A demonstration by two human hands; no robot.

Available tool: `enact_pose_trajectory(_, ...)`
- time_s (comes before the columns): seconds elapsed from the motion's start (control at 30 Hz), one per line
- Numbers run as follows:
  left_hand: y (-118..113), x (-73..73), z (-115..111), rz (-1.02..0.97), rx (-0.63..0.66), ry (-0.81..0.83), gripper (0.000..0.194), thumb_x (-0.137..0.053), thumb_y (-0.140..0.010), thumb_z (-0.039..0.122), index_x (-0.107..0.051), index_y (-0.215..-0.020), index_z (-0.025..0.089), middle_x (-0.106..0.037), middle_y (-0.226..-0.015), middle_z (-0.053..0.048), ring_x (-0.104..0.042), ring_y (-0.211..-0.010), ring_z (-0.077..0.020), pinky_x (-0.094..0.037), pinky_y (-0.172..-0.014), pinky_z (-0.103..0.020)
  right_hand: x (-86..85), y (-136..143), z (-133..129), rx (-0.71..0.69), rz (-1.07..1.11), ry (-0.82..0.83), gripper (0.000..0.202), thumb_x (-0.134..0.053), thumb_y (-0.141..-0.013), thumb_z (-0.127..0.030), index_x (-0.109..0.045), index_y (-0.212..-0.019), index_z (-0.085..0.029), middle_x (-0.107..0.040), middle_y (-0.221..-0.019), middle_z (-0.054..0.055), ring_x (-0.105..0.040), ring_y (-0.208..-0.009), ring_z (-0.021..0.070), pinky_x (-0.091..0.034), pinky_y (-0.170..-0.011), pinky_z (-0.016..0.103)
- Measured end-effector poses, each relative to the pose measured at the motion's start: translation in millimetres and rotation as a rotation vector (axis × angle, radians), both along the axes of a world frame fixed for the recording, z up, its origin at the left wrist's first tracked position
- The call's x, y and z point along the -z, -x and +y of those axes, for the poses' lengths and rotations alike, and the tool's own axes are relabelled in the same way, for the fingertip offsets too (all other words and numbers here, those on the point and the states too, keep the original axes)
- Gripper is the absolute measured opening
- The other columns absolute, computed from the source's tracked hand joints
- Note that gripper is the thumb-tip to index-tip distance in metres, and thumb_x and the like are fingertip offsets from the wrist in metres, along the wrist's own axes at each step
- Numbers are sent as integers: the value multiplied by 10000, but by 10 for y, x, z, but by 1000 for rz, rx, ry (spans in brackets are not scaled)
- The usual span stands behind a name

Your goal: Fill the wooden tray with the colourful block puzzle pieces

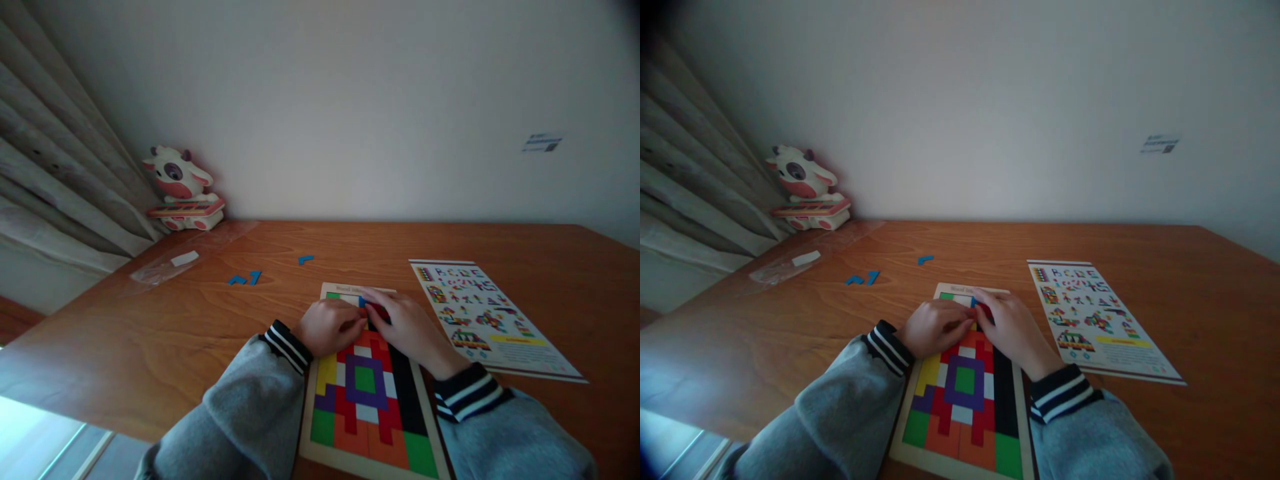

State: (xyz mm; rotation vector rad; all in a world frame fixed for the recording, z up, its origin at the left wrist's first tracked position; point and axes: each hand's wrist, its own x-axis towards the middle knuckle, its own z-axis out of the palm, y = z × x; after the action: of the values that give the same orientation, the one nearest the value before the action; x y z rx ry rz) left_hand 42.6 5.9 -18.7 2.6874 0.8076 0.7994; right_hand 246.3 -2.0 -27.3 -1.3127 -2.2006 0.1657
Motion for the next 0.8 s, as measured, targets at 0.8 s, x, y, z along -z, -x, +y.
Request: enact_pose_trajectory(0.8, 711, 163, 798, 171, -468, -68, 254, -470, -986, 246, -674, -1116, 168, -698, -1083, -92, -653, -1043, -223, -516, -974, -369, -76, 10, -41, 140, 187, -9, 225, -480, -973, -337, -664, -993, -209, -727, -942, 65, -673, -830, 212, -515, -755, 357)
